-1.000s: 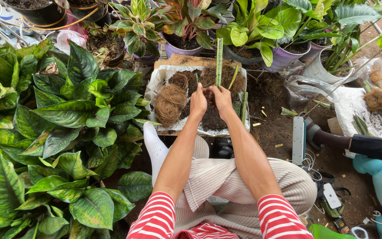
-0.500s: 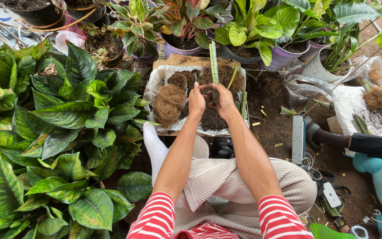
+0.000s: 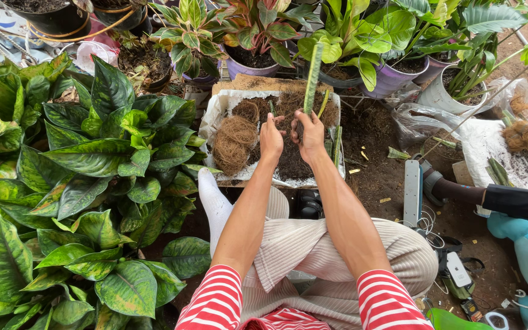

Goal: The person sits on the ground and plants a snake plant leaf cutting into soil in a styrofoam box. They hold the leaf upright with both hands, press and pack soil around its base, add handfuls of soil, and repeatedly firm the soil around the cutting.

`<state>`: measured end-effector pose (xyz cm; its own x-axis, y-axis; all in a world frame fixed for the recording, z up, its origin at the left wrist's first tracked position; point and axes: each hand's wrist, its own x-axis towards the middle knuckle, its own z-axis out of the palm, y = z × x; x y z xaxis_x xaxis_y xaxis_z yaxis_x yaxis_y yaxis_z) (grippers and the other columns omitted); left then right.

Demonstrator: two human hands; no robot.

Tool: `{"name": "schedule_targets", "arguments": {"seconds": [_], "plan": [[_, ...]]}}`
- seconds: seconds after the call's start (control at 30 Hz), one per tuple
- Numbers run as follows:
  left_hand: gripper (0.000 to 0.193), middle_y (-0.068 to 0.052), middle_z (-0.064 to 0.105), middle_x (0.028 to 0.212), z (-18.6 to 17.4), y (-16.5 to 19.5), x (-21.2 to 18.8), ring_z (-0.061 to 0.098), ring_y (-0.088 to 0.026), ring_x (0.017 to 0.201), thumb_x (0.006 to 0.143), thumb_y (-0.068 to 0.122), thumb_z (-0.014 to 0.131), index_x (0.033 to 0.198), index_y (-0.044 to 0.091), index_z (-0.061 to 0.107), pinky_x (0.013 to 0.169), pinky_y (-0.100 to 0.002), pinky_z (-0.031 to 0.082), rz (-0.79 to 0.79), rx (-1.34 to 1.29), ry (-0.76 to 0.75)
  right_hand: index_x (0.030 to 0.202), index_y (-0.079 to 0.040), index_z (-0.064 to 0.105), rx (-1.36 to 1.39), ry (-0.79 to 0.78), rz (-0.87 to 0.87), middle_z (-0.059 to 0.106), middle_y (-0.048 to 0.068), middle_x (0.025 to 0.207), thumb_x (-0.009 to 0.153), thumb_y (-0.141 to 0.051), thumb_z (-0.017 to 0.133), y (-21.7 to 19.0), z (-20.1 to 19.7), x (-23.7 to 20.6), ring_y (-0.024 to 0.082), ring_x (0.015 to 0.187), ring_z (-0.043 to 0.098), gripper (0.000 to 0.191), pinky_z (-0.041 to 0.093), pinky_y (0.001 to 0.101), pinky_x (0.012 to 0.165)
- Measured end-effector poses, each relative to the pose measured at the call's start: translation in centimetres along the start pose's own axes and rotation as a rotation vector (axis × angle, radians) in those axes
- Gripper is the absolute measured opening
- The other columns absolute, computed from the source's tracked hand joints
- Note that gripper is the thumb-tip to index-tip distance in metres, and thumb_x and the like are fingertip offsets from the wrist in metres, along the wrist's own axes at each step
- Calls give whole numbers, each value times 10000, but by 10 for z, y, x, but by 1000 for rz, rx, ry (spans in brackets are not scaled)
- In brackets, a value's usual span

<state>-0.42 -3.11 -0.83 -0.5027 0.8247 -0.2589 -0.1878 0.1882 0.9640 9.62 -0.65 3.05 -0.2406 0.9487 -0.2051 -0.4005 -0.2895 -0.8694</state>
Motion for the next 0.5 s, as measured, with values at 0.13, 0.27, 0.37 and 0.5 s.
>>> {"name": "schedule_targets", "arguments": {"seconds": [0.13, 0.27, 0.37, 0.5], "plan": [[661, -98, 675, 1067, 1, 1, 1, 643, -191, 803, 1066, 513, 261, 1142, 45, 721, 838, -387, 501, -9, 3, -1, 1030, -154, 609, 178, 44, 70, 679, 26, 823, 952, -158, 644, -2, 2, 0, 166, 615, 628, 86, 472, 308, 497], [652, -109, 703, 1023, 1, 0, 1, 645, -191, 792, 1067, 507, 283, 1143, 34, 725, 807, -394, 507, 2, 2, -12, 1021, -185, 576, 170, 17, 90, 695, 48, 835, 955, -190, 650, -4, 3, -3, 163, 618, 616, 100, 442, 292, 491], [664, -133, 707, 1007, 1, 1, 0, 640, -190, 789, 1073, 506, 277, 1158, 33, 735, 792, -393, 500, 4, 20, -20, 1017, -176, 596, 138, -22, 102, 642, 22, 774, 950, -214, 670, -5, 1, -2, 158, 595, 599, 107, 430, 288, 477], [661, -118, 720, 1028, 0, 2, -1, 651, -189, 776, 1066, 497, 279, 1157, 28, 736, 777, -390, 505, 18, 25, -31, 924, -125, 617, 89, 13, 134, 603, 11, 678, 952, -289, 695, -5, -2, -1, 155, 518, 555, 184, 405, 291, 442]]}}
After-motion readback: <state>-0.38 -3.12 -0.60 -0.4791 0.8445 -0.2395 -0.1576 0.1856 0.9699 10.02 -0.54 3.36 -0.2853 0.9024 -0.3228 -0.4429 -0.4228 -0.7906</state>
